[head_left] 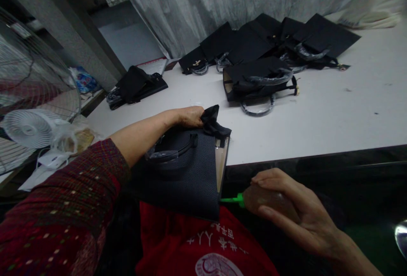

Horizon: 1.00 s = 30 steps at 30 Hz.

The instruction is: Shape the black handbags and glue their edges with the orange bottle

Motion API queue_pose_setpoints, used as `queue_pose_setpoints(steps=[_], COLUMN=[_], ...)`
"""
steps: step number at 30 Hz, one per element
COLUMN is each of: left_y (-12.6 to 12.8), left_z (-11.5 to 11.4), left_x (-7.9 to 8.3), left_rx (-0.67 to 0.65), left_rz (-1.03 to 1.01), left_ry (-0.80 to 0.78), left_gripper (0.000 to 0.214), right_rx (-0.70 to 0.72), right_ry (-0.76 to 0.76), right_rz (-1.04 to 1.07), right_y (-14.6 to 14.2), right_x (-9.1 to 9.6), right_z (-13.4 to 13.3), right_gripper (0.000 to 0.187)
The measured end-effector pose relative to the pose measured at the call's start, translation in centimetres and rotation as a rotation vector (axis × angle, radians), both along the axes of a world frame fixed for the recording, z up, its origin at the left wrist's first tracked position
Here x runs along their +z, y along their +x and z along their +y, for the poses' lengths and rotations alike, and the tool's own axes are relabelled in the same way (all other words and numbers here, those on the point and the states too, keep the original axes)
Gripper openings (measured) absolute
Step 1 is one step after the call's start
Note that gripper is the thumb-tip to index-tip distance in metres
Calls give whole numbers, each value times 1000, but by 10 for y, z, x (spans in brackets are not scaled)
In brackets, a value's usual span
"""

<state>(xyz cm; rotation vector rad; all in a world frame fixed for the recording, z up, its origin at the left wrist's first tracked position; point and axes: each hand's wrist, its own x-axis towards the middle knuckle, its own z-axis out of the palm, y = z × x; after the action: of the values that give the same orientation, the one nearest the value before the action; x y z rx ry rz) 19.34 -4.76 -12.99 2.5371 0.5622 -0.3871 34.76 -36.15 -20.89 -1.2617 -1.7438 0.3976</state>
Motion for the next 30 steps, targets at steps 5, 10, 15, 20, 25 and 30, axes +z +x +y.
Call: queue_pose_setpoints(steps=[5,10,15,20,25,30], left_y=[-1,-3,-11,-20,-27,-43], left_z=[3,-3,-19,-41,-59,-76], left_x=[-6,4,58,132,163,131], left_rx=[3,-3,-23,-142,-147,-111], left_rz=[-38,-15,-37,-203,-287,-382], left_ry=[-40,32,189,373,550,609], left_gripper=[18,14,14,18,19,16], right_rx=[-41,-98,-176,-194,-253,-320], right_ry=[-36,-145,-91,89,174,152], right_rz=[67,193,152,61,73,107], right_y=[-2,-2,-1,5,13,19], right_x=[1,0,4,21,33,30], right_z=[-1,-5,2,18,33,44], right_gripper=[29,26,27,31,33,30])
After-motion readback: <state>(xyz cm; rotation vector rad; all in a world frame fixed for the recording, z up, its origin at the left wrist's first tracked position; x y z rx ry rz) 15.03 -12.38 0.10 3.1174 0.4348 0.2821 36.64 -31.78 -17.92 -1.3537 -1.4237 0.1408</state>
